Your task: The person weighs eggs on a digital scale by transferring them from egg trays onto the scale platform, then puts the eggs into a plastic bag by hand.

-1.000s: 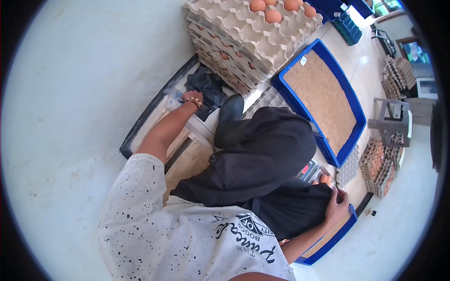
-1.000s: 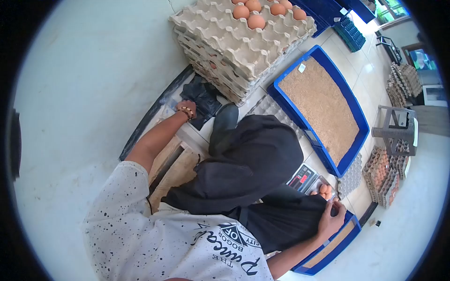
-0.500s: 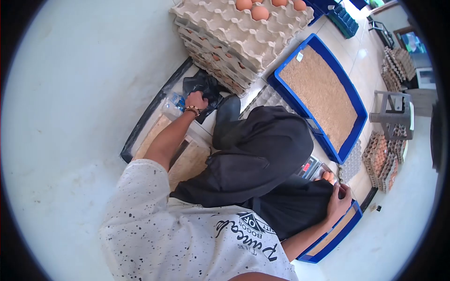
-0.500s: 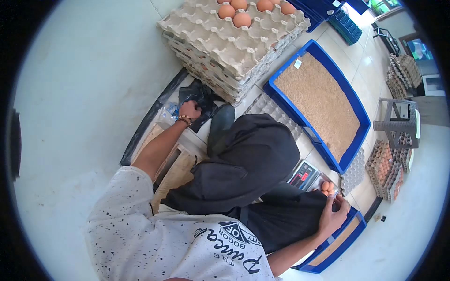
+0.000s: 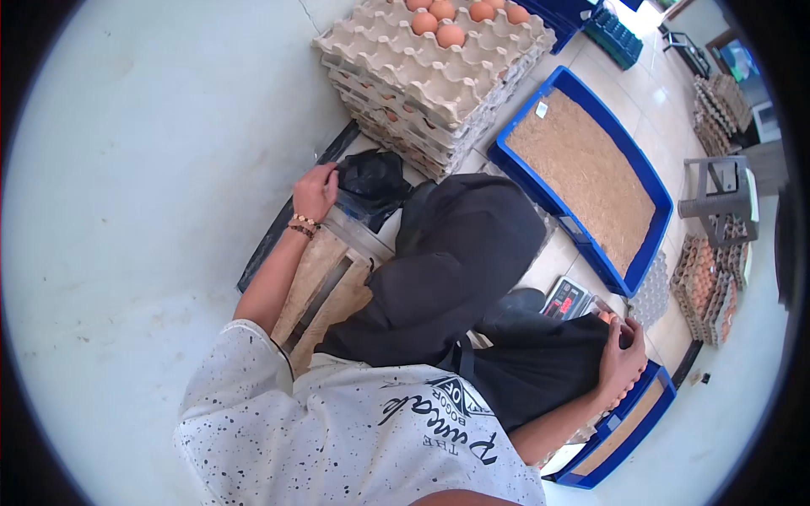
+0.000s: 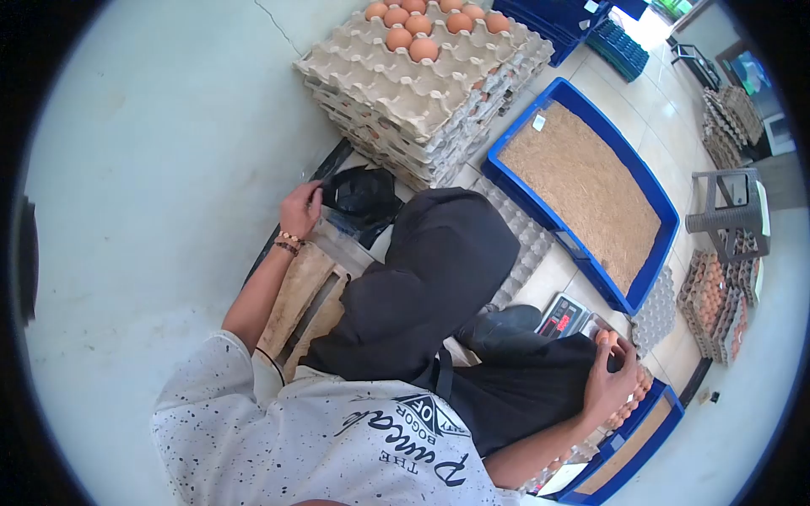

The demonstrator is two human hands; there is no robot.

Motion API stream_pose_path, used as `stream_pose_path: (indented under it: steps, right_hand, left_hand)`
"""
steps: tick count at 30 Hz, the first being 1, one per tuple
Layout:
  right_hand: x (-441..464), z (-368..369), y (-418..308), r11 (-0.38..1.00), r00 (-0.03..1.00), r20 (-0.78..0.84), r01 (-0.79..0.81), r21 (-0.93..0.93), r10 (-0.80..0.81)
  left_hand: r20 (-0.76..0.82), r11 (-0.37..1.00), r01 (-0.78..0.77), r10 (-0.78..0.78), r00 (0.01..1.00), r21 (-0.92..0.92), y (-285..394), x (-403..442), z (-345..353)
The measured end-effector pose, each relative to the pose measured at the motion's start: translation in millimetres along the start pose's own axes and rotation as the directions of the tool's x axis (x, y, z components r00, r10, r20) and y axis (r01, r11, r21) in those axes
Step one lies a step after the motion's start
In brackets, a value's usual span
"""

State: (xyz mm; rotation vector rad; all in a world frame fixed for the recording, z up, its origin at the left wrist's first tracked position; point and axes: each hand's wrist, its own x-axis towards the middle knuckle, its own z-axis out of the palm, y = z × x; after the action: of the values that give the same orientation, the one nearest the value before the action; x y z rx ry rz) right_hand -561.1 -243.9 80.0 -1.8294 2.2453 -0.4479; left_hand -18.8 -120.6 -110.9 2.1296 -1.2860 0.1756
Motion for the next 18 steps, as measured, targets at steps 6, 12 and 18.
stream_pose_path:
  steps: [6, 12, 18]
  right_hand:
    - [-8.6, -0.1, 11.5, 0.984, 0.974, -0.225, 0.063, 0.168, -0.024]
    - [-50.9, 19.1, -124.1, 0.562, 0.968, -0.203, 0.250, 0.789, -0.145]
    - [-100.6, 62.6, -297.8, 0.137, 0.419, -0.030, 0.363, 0.922, -0.908]
  left_hand:
    - [-0.056, 0.768, 0.450, -0.529, 0.847, -0.456, -20.4, 7.6, -17.6]
    - [-0.005, 0.385, 0.290, -0.609, 0.793, -0.876, 32.8, 28.8, -59.8]
    - [-0.069, 0.457, 0.120, -0.375, 0.924, -0.882, 94.2, 37.3, -125.9]
